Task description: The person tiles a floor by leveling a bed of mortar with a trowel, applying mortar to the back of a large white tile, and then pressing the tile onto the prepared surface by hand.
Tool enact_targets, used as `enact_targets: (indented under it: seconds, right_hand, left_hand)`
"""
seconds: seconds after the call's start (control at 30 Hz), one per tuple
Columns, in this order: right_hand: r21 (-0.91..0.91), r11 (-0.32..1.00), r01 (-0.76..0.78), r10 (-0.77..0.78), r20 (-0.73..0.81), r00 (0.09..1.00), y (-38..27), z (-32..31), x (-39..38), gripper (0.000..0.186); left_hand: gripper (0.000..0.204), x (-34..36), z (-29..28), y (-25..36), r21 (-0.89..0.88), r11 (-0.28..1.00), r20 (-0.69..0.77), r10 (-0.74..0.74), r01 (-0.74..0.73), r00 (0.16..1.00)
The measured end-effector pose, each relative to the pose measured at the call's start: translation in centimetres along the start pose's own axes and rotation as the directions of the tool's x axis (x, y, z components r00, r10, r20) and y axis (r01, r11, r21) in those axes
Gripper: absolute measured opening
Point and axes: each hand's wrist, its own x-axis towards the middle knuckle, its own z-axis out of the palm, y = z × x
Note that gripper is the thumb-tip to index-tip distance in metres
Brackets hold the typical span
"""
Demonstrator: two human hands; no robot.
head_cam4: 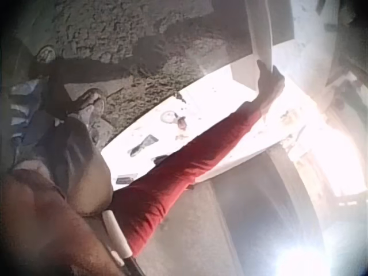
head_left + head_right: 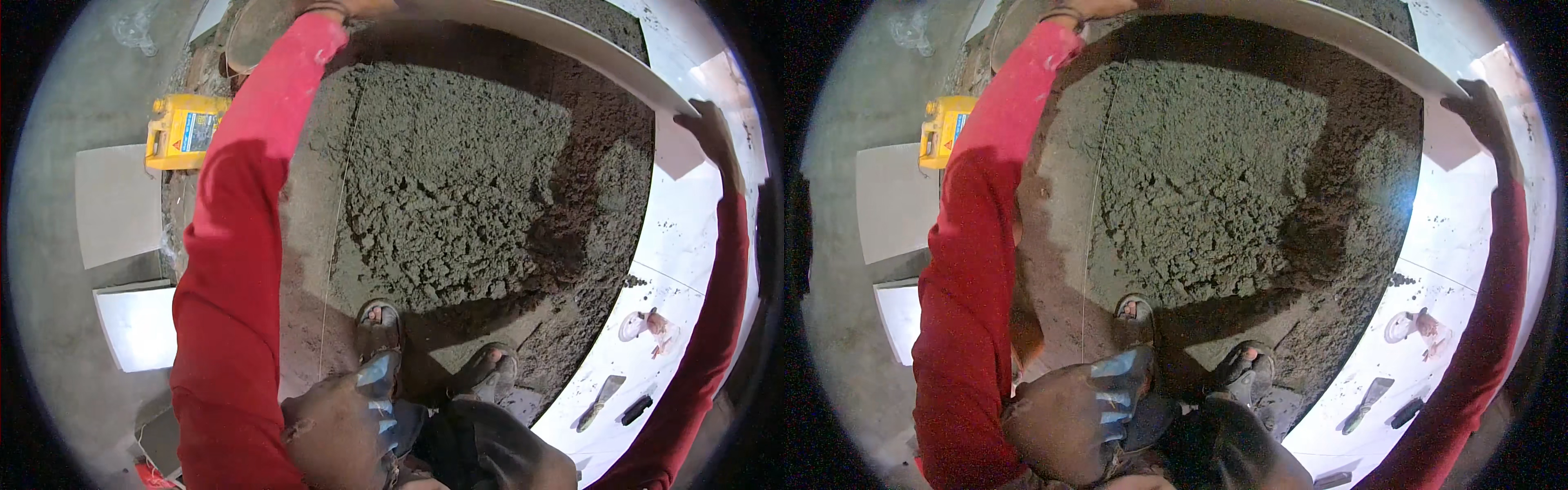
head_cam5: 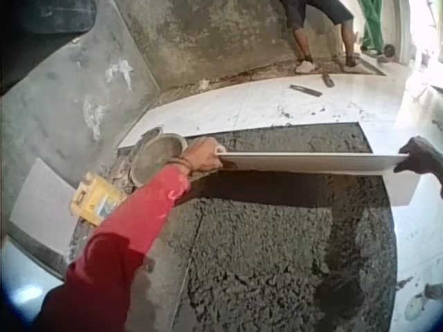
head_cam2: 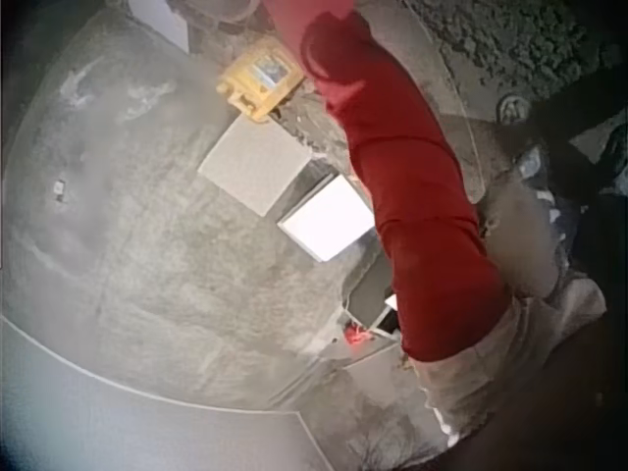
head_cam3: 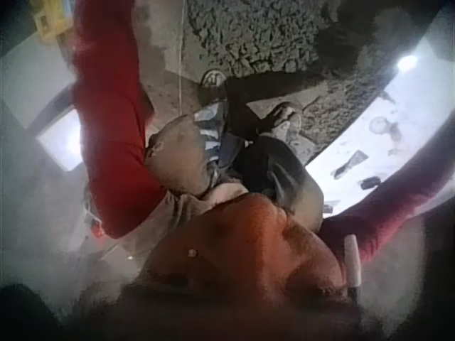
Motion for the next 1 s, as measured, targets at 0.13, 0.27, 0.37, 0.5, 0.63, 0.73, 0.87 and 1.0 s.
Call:
enact_targets:
  seconds: [0.13,0.27,0.37,0.5,0.63,0.73,0.87,1.0]
  right_hand:
    - [0.099,0.995,0.026,-0.031,0.057,0.998,-5.3,-0.7,-5.4,0.023]
    - [0.159,0.97,0.184,-0.189,0.012,0.982,-7.5,0.0,-14.1,0.01]
    - [0.13,0.975,0.182,-0.184,0.001,0.983,-10.5,0.5,-19.4,0.008]
    - [0.161,0.985,0.07,-0.077,0.04,0.996,-9.5,-0.7,-21.7,0.015]
    - [-0.051,0.997,0.059,-0.066,-0.139,0.988,-4.2,0.6,-16.2,0.027]
    - [-0.078,0.997,-0.029,0.012,-0.204,0.979,-3.1,0.5,-8.9,0.028]
    - [-0.059,0.995,-0.076,0.074,-0.051,0.996,-3.3,0.5,-7.2,0.027]
    - [-0.021,0.999,0.048,-0.049,-0.054,0.997,-4.4,0.2,-14.1,0.017]
  left_hand:
    - [0.03,-7.1,1.2,-4.5,0.204,0.96,0.069,0.182,-0.192,0.981]
    - [0.02,-18.1,2.5,0.1,-0.119,0.984,0.119,0.149,-0.135,0.982]
    - [0.017,-27.0,3.9,0.0,-0.117,0.959,0.127,0.271,-0.256,0.954]
    - [0.033,-27.0,1.2,2.9,0.054,0.967,0.07,0.243,-0.247,0.967]
    - [0.038,-15.2,1.2,1.7,0.142,0.94,-0.166,0.33,-0.309,0.929]
    - [0.043,-5.9,2.5,0.0,0.31,0.917,-0.22,0.328,-0.253,0.919]
    - [0.038,-3.7,3.8,-1.4,0.183,0.932,-0.089,0.333,-0.313,0.939]
    - [0.024,-12.9,2.9,2.5,-0.034,0.966,0.008,0.258,-0.257,0.966]
